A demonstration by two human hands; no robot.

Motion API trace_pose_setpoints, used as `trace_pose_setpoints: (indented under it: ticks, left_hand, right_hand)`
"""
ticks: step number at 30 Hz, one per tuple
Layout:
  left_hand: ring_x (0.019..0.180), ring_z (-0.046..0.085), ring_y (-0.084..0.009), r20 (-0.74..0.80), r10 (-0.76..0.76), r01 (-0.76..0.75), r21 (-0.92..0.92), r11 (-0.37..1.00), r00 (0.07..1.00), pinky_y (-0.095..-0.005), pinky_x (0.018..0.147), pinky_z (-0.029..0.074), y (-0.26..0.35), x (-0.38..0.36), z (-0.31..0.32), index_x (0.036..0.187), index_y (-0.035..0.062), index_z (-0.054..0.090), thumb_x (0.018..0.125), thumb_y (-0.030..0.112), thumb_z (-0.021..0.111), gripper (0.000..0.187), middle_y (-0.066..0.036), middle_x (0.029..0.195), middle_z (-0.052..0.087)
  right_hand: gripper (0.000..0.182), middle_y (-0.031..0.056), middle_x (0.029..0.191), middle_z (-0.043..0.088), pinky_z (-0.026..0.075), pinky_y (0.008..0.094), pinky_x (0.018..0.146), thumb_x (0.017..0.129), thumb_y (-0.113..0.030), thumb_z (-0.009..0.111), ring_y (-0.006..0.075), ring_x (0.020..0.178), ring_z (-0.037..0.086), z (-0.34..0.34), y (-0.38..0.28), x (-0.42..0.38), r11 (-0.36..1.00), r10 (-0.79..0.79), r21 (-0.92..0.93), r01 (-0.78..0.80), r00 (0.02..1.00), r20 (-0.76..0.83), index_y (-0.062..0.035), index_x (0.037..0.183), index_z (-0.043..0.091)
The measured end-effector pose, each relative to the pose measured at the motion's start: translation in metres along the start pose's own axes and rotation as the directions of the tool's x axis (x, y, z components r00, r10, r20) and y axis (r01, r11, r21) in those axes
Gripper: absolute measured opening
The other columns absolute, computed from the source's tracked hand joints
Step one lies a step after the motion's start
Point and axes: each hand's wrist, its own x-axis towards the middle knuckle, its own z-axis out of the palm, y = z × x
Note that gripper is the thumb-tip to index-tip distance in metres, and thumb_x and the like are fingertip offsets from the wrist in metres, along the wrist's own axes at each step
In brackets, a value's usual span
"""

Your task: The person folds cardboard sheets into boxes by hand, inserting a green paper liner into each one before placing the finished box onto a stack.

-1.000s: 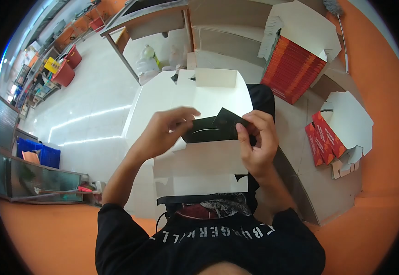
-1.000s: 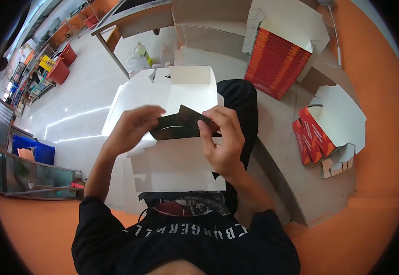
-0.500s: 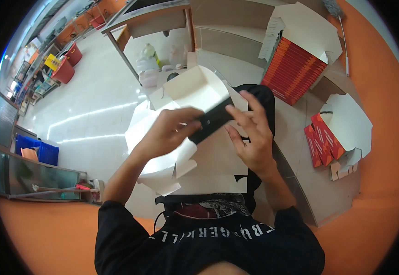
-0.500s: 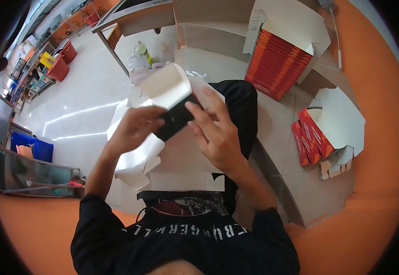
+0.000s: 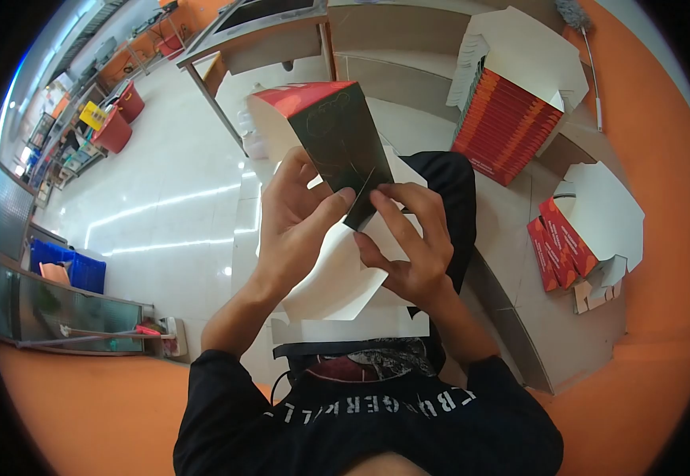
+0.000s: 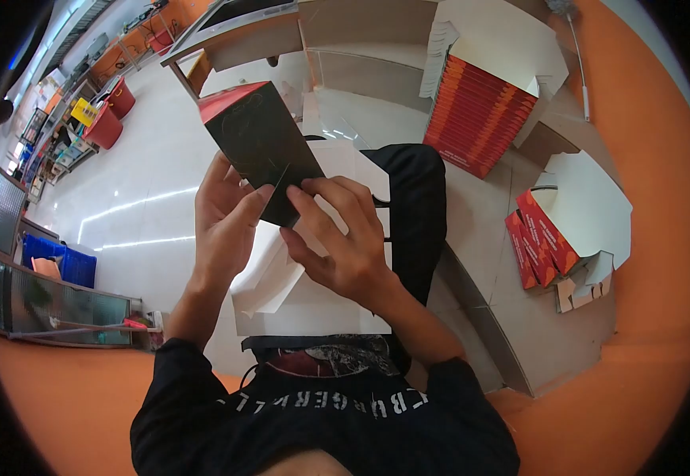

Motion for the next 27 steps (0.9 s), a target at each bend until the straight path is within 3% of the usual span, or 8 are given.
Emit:
trace_pose_setpoints:
  ticks: [2, 6, 11, 15, 16, 23, 27]
  left_hand:
    - [0.104, 0.059, -0.0209, -0.002, -0.029, 0.029, -0.04, 0.999, 1.0, -0.0331, 0.084, 0.052, 0.002, 0.001, 0.001, 0.121, -0.0048, 0.047, 0.091, 0.001, 0.054, 0.031, -0.014, 0.116, 0.056]
    - [0.101, 0.058, -0.0166, -0.015, 0.011, -0.009, 0.092, 0.996, 1.0, -0.0323, 0.086, 0.05, 0.001, 0.002, -0.005, 0.114, -0.0044, 0.052, 0.096, 0.014, 0.054, 0.026, -0.011, 0.109, 0.06]
    - [0.095, 0.058, -0.014, -0.026, 0.018, -0.016, 0.094, 0.995, 0.999, -0.0293, 0.084, 0.049, -0.001, 0.002, -0.011, 0.107, -0.0024, 0.052, 0.095, 0.012, 0.054, 0.019, -0.009, 0.107, 0.06]
    - [0.095, 0.056, -0.0121, -0.022, 0.006, -0.003, 0.149, 0.989, 1.0, -0.0261, 0.082, 0.046, -0.006, -0.008, -0.001, 0.107, -0.0023, 0.052, 0.095, 0.01, 0.054, 0.017, -0.009, 0.106, 0.06]
    - [0.098, 0.055, -0.0114, -0.019, 0.009, -0.003, 0.296, 0.955, 1.0, -0.0247, 0.081, 0.044, -0.008, -0.013, -0.001, 0.108, -0.003, 0.051, 0.095, 0.008, 0.053, 0.017, -0.009, 0.106, 0.06]
    - [0.104, 0.055, -0.0138, -0.021, 0.011, -0.007, 0.201, 0.98, 1.0, -0.0273, 0.09, 0.043, -0.024, -0.027, 0.011, 0.126, -0.0034, 0.046, 0.097, 0.007, 0.05, 0.031, -0.011, 0.112, 0.06]
    - [0.108, 0.055, -0.0159, 0.016, -0.015, 0.013, 0.109, 0.994, 1.0, -0.0294, 0.093, 0.042, -0.024, -0.022, 0.007, 0.129, -0.0042, 0.044, 0.096, 0.005, 0.05, 0.035, -0.012, 0.117, 0.059]
  right_hand:
    - [0.051, 0.0181, 0.109, 0.06, 0.05, 0.0415, 0.082, 0.065, -0.003, 0.078, 0.0338, 0.098, 0.058, -0.002, 0.005, 0.003, 1.0, -0.019, 0.006, 0.019, 0.998, 0.053, -0.0014, 0.114, 0.064]
    - [0.052, 0.0182, 0.114, 0.057, 0.051, 0.0414, 0.084, 0.065, 0.002, 0.075, 0.0349, 0.105, 0.056, -0.008, 0.008, 0.006, 0.999, -0.016, 0.037, 0.009, 0.984, 0.179, -0.001, 0.116, 0.064]
    - [0.057, 0.0168, 0.12, 0.053, 0.05, 0.0413, 0.088, 0.062, 0.009, 0.07, 0.0345, 0.113, 0.051, -0.013, 0.017, 0.005, 0.997, -0.066, 0.053, 0.053, 0.953, 0.296, -0.0012, 0.117, 0.063]
    - [0.057, 0.0161, 0.12, 0.054, 0.05, 0.0418, 0.089, 0.062, 0.009, 0.069, 0.0352, 0.117, 0.05, -0.017, 0.02, 0.008, 0.999, -0.037, 0.044, 0.025, 0.956, 0.29, -0.0004, 0.118, 0.062]
    - [0.057, 0.0162, 0.12, 0.054, 0.05, 0.0419, 0.09, 0.062, 0.009, 0.069, 0.0356, 0.118, 0.049, -0.018, 0.021, 0.008, 0.999, -0.033, 0.036, 0.024, 0.957, 0.287, -0.0002, 0.118, 0.062]
    - [0.054, 0.0173, 0.12, 0.054, 0.049, 0.0437, 0.091, 0.065, 0.011, 0.069, 0.0374, 0.118, 0.051, -0.013, 0.023, -0.003, 0.997, 0.025, 0.065, -0.037, 0.986, 0.166, 0.0005, 0.117, 0.061]
    - [0.054, 0.0172, 0.121, 0.053, 0.047, 0.0423, 0.092, 0.07, 0.002, 0.073, 0.0375, 0.116, 0.052, -0.014, 0.021, -0.001, 0.995, 0.08, 0.051, -0.09, 0.979, 0.186, -0.0012, 0.121, 0.057]
